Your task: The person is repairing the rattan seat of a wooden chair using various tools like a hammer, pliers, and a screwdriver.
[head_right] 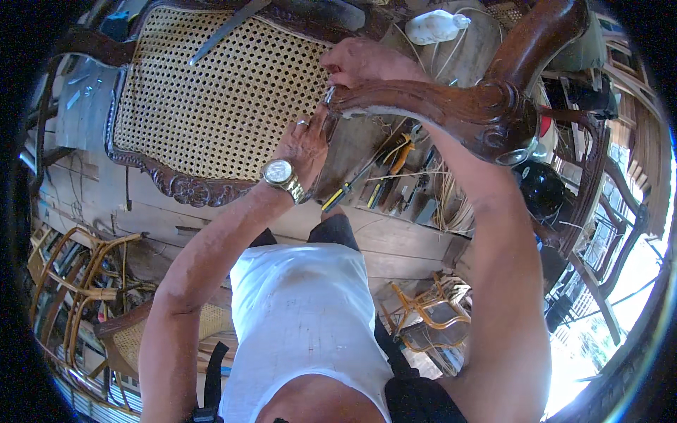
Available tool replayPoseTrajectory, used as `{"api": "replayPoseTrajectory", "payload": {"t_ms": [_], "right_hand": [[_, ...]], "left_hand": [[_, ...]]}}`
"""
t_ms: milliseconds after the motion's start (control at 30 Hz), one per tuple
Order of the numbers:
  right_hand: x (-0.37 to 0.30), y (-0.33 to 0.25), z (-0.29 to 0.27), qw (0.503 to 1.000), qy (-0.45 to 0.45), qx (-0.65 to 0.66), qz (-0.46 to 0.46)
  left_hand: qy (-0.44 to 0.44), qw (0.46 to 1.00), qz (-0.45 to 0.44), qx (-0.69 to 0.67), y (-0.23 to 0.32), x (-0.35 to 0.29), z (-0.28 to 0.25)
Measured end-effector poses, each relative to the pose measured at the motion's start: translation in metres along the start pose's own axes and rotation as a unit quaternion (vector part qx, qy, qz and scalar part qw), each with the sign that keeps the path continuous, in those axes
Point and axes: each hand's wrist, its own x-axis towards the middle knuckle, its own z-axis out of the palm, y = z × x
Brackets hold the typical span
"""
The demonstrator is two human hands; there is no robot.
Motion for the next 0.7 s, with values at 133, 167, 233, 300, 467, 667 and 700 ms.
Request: {"api": "replayPoseTrajectory", "payload": {"t_ms": [133, 167, 233, 300, 467, 667, 700], "right_hand": [[0.013, 0.004, 0.001, 0.994, -0.051, -0.038, -0.09], [0.017, 0.004, 0.0, 0.99, -0.051, -0.05, -0.12], [0.025, 0.003, -0.005, 0.982, -0.093, -0.092, -0.136], [0.025, 0.002, -0.01, 0.984, -0.106, -0.059, -0.13], [0.034, -0.003, -0.012, 0.966, -0.107, -0.116, -0.205], [0.046, -0.009, -0.016, 0.934, -0.184, -0.171, -0.255], [0.047, -0.013, -0.018, 0.931, -0.184, -0.178, -0.259]], "left_hand": [[-0.024, 1.0, -0.002, -0.001, 0.0, 0.0, -0.002], [-0.019, 1.0, -0.008, 0.002, 0.0, 0.001, -0.003], [-0.023, 1.0, -0.014, 0.01, 0.0, 0.002, -0.004], [-0.039, 0.999, -0.014, 0.013, 0.002, 0.0, -0.005], [-0.031, 0.999, -0.031, 0.02, 0.005, 0.0, -0.001], [-0.046, 0.997, -0.052, 0.021, 0.007, 0.002, -0.005], [-0.057, 0.997, -0.048, 0.024, 0.006, 0.002, -0.008]]}}
